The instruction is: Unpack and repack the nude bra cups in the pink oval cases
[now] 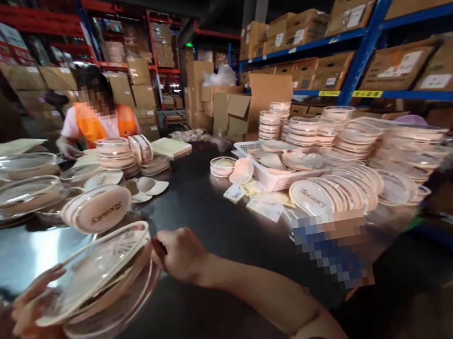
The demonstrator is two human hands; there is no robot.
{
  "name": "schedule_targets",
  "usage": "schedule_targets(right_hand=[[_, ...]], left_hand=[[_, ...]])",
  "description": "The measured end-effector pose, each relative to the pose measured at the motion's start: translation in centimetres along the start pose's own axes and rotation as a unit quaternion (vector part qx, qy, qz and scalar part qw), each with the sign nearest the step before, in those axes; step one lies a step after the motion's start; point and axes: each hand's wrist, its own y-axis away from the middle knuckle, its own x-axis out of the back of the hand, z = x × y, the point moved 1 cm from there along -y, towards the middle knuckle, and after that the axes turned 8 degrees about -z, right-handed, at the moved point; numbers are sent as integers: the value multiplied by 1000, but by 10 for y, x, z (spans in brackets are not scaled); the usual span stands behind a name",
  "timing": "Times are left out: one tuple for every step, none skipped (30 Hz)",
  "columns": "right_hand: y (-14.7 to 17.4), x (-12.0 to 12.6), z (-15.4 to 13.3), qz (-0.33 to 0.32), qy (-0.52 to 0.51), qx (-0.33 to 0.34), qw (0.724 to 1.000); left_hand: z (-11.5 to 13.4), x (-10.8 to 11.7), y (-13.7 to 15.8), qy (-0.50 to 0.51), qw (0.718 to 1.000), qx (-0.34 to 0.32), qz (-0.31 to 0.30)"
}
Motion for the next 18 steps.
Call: schedule_targets(right_hand=[[2,0,-1,-5,6,9,1000],[3,-1,-1,-18,-8,22,1000],[2,-2,2,-37,-40,33,998],[0,-3,6,-59,-82,38,994],[-3,-4,12,-78,-126,32,988],[-7,-5,17,-93,-166,16,982],[-11,-5,23,-99,-195,-5,976],[-14,-4,27,-98,-205,-22,974],[-17,-2,29,-95,-196,-28,976],[-18,0,28,-90,-171,-24,981],[-16,3,25,-85,-137,-10,987],[-13,4,19,-82,-94,12,992],[-9,4,12,-83,-48,39,995],[-2,2,5,-87,0,65,994],[5,-3,-2,-95,48,90,990],[13,-11,-8,-106,97,115,983],[21,-22,-11,-113,141,138,974],[29,-35,-14,-108,177,158,965]], left_hand=[[3,2,1,19,1000,1,20],[6,4,0,42,999,7,34],[8,5,-1,62,997,15,38],[10,6,-3,72,997,23,32],[11,6,-5,72,997,23,22],[11,7,-6,64,998,3,18],[10,8,-7,45,998,-33,17],[9,8,-8,25,997,-75,17],[7,7,-8,3,993,-112,18],[5,7,-9,-16,990,-139,21],[3,6,-10,-32,988,-151,20],[2,5,-11,-45,987,-150,21],[3,4,-12,-55,988,-143,25],[6,3,-12,-68,988,-135,29],[12,1,-10,-89,987,-129,32],[20,-1,-8,-116,985,-123,36],[30,-3,-5,-147,982,-117,35],[42,-5,-1,-177,976,-117,42]])
